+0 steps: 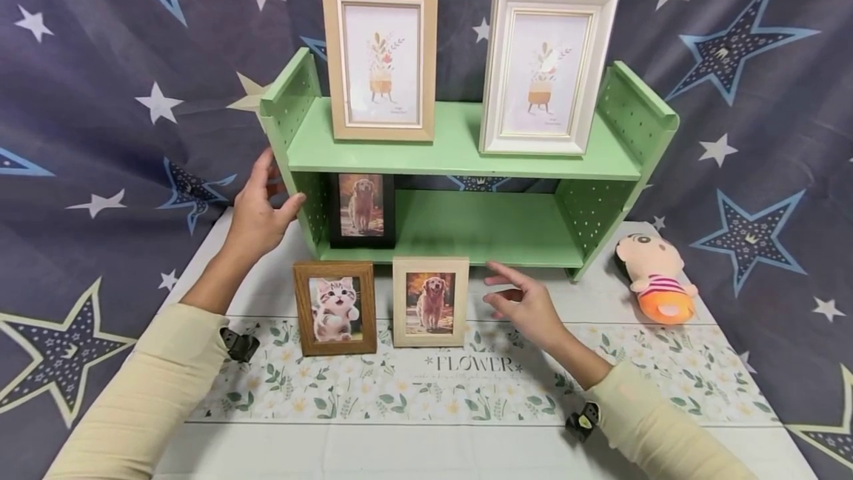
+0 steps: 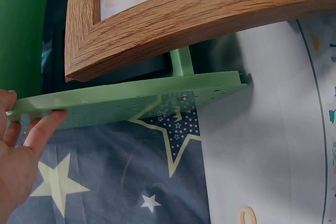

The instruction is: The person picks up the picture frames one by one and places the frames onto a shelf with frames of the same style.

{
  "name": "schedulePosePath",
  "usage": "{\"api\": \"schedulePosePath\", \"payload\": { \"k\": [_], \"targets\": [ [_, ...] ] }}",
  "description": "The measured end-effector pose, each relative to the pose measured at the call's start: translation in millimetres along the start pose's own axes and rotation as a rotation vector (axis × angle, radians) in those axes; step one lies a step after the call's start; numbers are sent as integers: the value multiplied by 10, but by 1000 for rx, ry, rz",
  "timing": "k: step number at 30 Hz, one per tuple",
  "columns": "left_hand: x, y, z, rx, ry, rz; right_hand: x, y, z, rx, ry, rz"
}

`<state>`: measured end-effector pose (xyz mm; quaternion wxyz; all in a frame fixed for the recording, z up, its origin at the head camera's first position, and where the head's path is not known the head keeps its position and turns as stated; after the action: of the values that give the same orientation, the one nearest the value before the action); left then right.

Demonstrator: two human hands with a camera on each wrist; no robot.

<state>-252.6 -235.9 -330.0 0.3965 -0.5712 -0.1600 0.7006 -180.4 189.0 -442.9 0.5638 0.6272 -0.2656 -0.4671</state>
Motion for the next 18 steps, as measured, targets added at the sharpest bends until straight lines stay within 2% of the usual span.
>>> {"api": "schedulePosePath", "payload": {
  "k": [9,18],
  "targets": [
    [0,0,-10,5,-10,5,148,-180,21,18,8,107],
    [4,4,-4,4,-7,3,248,-162,8,26,46,151]
  ]
}}
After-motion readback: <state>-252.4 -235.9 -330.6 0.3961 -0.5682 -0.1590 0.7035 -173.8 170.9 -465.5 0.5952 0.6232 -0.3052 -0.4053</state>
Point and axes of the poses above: each hand's wrist, its own z-axis towards the middle knuckle, its own x-axis out of the palm, y = z × x, the point moved 1 cm from there along z, towards the middle knuckle, and after that the axes turned 15 degrees about y, right-handed, at the moved point
